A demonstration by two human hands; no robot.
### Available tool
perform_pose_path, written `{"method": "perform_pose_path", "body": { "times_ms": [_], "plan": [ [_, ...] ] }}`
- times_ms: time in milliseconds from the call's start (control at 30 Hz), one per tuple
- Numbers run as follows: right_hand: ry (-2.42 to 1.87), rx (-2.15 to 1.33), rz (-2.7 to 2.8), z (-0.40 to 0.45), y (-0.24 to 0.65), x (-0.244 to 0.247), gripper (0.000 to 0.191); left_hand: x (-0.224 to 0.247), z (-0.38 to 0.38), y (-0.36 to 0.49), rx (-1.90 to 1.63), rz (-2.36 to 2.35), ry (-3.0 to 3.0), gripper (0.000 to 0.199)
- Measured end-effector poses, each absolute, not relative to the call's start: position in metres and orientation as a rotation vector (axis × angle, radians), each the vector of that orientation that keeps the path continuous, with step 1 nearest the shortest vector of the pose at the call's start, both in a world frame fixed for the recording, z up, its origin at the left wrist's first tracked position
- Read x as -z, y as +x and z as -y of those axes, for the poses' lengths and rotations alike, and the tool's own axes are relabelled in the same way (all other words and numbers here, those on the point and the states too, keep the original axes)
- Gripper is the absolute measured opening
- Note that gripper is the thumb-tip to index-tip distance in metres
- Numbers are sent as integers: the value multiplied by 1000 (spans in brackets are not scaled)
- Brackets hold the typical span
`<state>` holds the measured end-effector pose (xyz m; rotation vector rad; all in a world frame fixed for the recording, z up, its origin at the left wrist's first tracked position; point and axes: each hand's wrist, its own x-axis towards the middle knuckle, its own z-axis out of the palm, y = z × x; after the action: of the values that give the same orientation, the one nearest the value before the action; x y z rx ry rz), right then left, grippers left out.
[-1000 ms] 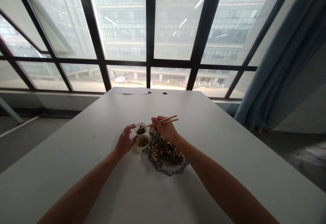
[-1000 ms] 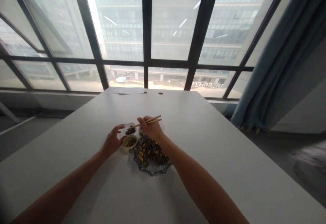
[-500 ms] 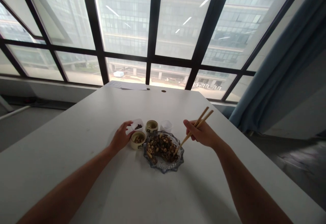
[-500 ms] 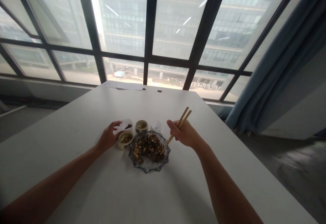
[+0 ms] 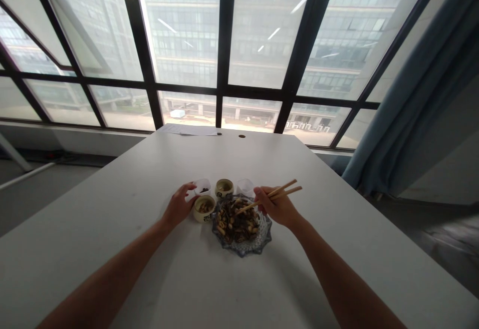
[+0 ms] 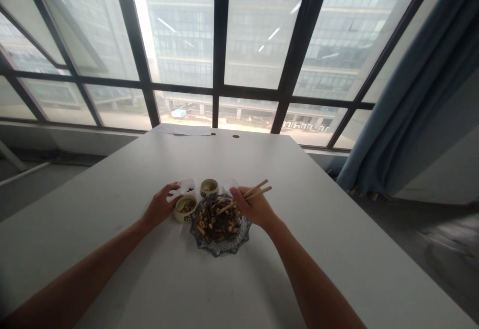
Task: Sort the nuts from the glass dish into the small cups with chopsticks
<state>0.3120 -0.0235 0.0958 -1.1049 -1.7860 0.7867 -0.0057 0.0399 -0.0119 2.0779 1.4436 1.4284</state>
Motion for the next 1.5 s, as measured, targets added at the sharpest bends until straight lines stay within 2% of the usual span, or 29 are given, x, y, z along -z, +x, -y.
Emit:
{"method": "perform_pose_path", "body": {
  "times_ms": [167, 400, 700, 833, 1000, 1200, 1333, 1500],
  "plan": [
    [-1125, -700, 1581, 24, 325, -103, 61, 11, -40, -6, -1391, -1450, 2061, 28],
    [-1054, -537, 1919, 25, 325, -106, 53, 10, -39, -7, -1353, -1460, 2078, 29],
    [-1005, -592, 1978, 25, 320, -101, 48, 11, -39, -7, -1355, -1446, 2061, 29],
    [-1057, -717, 1793, 19, 321, -92, 53, 11, -39, -8, -1345, -1450, 2067, 29],
    [-1164, -890, 1275, 2, 329, -81, 58, 12, -39, -8, -1337, -1447, 2064, 29],
    [-1212, -1114, 904, -14, 345, -69, 51, 11, -39, -8, -1335, -1441, 2057, 29],
    [-1173, -952, 988, -5, 339, -75, 55, 11, -39, -7, -1340, -1449, 2061, 30],
    [-892, -603, 1476, 35, 303, -98, 51, 14, -41, -6, -1357, -1444, 2058, 31]
  ]
}}
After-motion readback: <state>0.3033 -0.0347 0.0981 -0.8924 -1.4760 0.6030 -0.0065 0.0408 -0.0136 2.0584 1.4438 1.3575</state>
